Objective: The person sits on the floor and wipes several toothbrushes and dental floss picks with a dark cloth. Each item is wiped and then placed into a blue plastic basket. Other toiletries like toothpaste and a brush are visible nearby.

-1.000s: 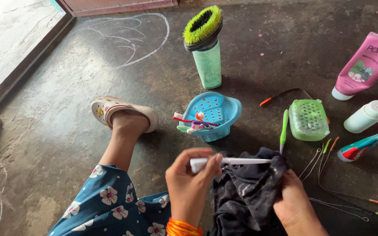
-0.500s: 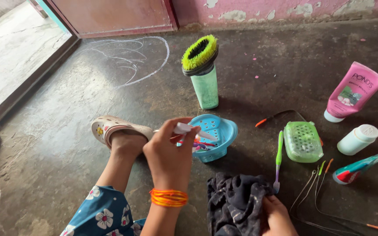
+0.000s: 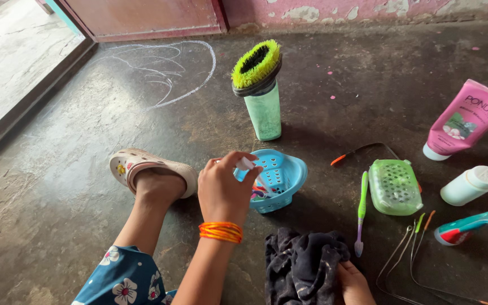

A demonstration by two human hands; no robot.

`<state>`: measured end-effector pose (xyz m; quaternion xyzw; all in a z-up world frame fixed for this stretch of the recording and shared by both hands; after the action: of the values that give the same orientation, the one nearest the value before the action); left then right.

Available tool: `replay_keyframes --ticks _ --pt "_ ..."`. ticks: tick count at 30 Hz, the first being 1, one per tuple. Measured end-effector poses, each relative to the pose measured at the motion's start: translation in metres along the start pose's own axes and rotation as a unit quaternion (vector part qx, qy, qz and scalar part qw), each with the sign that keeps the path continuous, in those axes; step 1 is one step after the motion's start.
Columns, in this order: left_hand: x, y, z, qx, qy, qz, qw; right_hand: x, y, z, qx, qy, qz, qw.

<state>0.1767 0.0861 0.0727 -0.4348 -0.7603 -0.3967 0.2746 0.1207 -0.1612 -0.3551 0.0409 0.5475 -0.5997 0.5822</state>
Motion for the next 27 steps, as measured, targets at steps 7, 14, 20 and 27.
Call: replay_keyframes --ticks 7,14,20,27 --pt "-0.005 0.025 0.028 0.08 -0.096 -0.013 0.992 -0.001 0.005 -0.011 -0.014 -0.002 0.0 1.0" --pt "-0.027 0.023 0.06 0.16 -0.115 0.057 0.979 -0.016 -0.01 -0.011 -0.014 -0.016 -0.024 0.999" --pt "-0.031 0.023 0.071 0.168 -0.108 0.059 0.978 -0.021 -0.017 -0.006 -0.002 -0.013 -0.012 1.0" --pt "-0.003 0.014 0.032 0.018 -0.067 -0.033 0.997 -0.015 -0.01 -0.004 -0.006 -0.042 0.016 0.999"
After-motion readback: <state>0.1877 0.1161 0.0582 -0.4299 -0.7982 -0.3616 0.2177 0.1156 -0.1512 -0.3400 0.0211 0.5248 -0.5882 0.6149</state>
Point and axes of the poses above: each hand's wrist, its own y-axis towards the middle knuckle, its own x-axis out of the back of the hand, z = x × y, the point moved 4 cm from there along y, towards the middle knuckle, and after that the axes turned 6 degrees about z, right-handed, at the moved point
